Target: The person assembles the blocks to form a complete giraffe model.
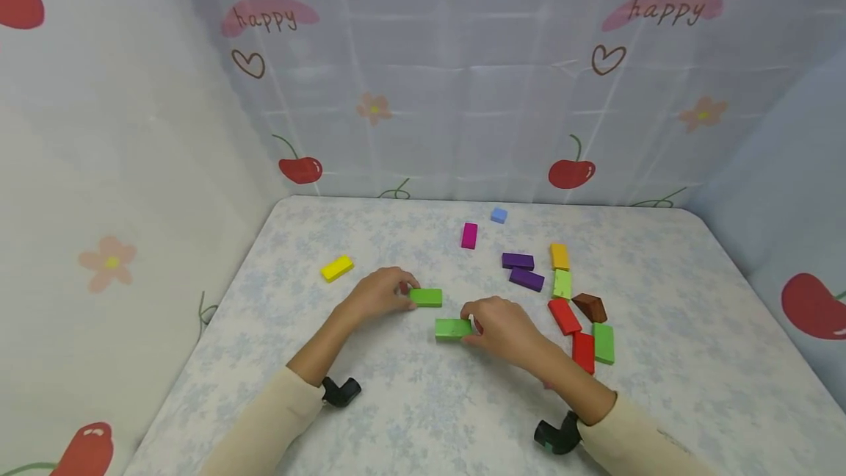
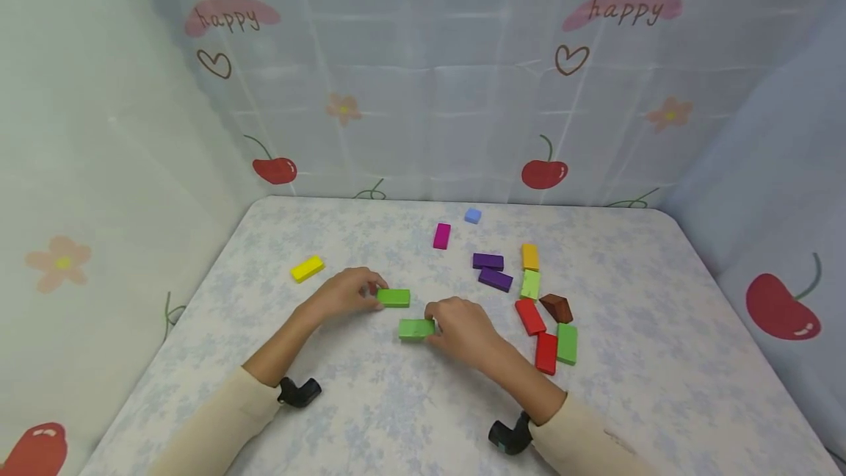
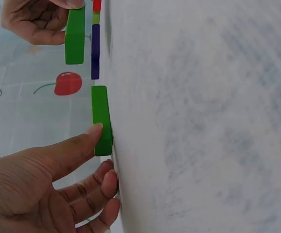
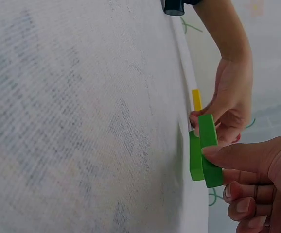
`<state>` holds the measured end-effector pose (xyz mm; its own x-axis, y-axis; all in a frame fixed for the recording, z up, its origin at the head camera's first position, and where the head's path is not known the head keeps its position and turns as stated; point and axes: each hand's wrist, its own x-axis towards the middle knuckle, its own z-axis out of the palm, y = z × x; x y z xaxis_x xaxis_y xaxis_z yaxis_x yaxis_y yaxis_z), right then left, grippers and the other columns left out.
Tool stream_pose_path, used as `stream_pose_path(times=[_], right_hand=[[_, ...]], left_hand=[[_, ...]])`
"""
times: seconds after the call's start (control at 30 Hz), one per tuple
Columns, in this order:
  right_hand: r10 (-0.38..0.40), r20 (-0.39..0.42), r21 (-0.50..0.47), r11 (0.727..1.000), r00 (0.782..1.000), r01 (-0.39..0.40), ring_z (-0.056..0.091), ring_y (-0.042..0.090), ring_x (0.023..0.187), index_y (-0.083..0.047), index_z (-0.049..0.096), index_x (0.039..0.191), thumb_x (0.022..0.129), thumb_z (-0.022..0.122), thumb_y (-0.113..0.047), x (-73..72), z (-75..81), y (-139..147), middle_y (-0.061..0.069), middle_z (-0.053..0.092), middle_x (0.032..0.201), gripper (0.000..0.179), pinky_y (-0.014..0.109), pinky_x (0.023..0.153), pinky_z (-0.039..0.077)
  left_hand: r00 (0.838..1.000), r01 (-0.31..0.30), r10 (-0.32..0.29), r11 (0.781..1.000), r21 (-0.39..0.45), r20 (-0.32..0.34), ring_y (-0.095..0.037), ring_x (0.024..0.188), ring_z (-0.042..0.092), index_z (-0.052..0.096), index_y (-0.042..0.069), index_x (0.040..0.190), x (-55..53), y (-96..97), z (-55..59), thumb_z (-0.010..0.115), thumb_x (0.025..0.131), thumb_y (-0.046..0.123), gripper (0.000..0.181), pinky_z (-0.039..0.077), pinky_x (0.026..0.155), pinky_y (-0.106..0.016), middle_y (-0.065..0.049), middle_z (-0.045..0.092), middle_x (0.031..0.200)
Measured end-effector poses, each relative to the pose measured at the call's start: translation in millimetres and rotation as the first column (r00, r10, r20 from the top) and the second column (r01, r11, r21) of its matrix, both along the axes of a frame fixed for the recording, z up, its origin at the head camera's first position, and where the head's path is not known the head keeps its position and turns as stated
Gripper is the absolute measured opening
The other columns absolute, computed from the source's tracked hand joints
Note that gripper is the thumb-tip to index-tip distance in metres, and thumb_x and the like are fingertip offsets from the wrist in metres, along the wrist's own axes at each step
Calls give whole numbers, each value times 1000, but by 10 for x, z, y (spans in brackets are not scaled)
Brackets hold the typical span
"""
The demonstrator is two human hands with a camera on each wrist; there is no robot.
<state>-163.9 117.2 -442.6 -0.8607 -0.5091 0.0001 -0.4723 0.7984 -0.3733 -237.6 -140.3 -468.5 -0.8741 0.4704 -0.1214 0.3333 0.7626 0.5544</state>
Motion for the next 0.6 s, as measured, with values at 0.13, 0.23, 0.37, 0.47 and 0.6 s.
stream_pose_path(times=[0.13,0.23,0.37,0.47,0.6], right_hand=[[3,4,4,1000,1000,-3,45,8,61,-10,76,103,81,88,-21,-29,-58,-55,-9,48,61,28,24,54,38],[0,23,12,1000,1000,0,47,8,62,-10,76,103,81,88,-21,-44,-110,-83,-10,50,63,27,25,56,41],[-13,33,29,1000,999,12,48,9,64,-12,76,100,81,88,-23,-57,-177,-119,-10,51,64,25,27,57,42],[-26,36,40,999,999,25,48,9,65,-13,75,99,80,88,-23,-49,-198,-136,-10,51,64,25,27,58,42],[-60,69,34,998,996,57,49,10,66,-12,74,105,79,89,-22,-13,-181,-131,-9,53,67,32,28,60,44]], left_hand=[[1000,2,-2,1000,19,4,-15,90,61,74,17,118,-19,-58,-41,81,89,24,31,50,78,-36,0,69,102],[1000,-1,0,999,51,10,-15,89,60,74,17,118,-20,-94,-61,81,89,23,30,50,78,-36,1,68,101],[1000,2,-5,994,113,20,-15,87,59,75,16,117,-35,-146,-77,81,89,19,29,49,78,-35,2,67,97],[999,29,-33,988,152,22,-15,83,57,75,16,118,-64,-188,-106,81,89,19,29,49,76,-34,3,66,96],[996,88,-90,969,232,2,-14,76,57,74,14,119,-132,-248,-181,79,91,19,29,49,71,-30,3,67,97]])
